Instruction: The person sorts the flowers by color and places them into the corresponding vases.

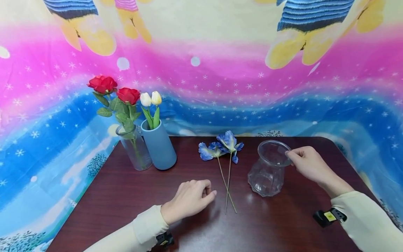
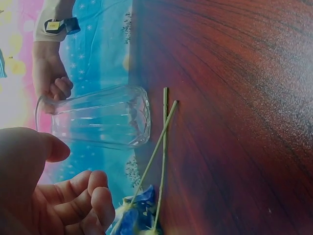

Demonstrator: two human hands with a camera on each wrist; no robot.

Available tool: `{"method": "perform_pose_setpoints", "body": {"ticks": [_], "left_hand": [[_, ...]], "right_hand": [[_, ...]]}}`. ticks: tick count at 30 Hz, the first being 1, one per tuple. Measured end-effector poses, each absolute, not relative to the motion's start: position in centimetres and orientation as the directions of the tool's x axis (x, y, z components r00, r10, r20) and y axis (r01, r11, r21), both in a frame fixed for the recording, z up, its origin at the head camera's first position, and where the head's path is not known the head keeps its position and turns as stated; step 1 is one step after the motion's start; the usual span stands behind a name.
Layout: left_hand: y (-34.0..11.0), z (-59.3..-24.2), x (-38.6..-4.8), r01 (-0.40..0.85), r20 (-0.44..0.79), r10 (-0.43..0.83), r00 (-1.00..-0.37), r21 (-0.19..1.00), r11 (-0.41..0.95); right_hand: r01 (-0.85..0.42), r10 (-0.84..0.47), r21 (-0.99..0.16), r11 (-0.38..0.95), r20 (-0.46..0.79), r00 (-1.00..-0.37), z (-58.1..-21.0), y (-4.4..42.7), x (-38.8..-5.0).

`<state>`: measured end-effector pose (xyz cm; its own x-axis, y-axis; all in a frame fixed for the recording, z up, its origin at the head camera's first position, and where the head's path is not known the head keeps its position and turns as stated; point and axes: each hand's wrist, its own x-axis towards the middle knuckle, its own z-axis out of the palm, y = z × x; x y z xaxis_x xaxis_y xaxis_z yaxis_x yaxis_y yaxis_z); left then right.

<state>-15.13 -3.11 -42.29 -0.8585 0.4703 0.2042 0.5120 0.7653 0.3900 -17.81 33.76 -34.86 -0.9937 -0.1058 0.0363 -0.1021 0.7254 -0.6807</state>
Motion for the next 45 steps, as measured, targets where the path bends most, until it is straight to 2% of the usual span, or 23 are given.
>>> {"method": "perform_pose_setpoints", "body": {"ticks": [15, 25, 31, 37, 41, 45], "left_hand": [[-2.3, -42.5, -16.4, 0.480, 0.211, 0.432, -0.877, 0.442, 0.758], [0.2, -42.8, -18.4, 0.394, 0.171, 0.360, -0.917, 0.518, 0.759], [1.5, -43.4, -19.8, 0.339, 0.109, 0.334, -0.936, 0.531, 0.777], [2.3, -44.4, -21.6, 0.239, -0.011, 0.297, -0.955, 0.565, 0.790], [2.8, -44.9, -22.3, 0.171, -0.097, 0.277, -0.956, 0.584, 0.793], [3.3, -45.2, -22.7, 0.140, -0.135, 0.273, -0.952, 0.603, 0.785]], "right_hand": [[-0.128, -0.113, -0.636, 0.761, 0.065, -0.992, -34.9, 33.1, -18.0], [-0.123, -0.110, -0.637, 0.761, 0.060, -0.992, -35.0, 33.3, -18.1], [-0.118, -0.113, -0.641, 0.759, 0.049, -0.992, -35.0, 33.4, -18.1], [-0.109, -0.111, -0.637, 0.763, 0.037, -0.993, -35.0, 33.4, -18.1], [-0.101, -0.113, -0.631, 0.769, 0.022, -0.993, -34.8, 33.4, -18.2], [-0.101, -0.116, -0.628, 0.771, 0.018, -0.993, -34.7, 33.5, -18.1]]}}
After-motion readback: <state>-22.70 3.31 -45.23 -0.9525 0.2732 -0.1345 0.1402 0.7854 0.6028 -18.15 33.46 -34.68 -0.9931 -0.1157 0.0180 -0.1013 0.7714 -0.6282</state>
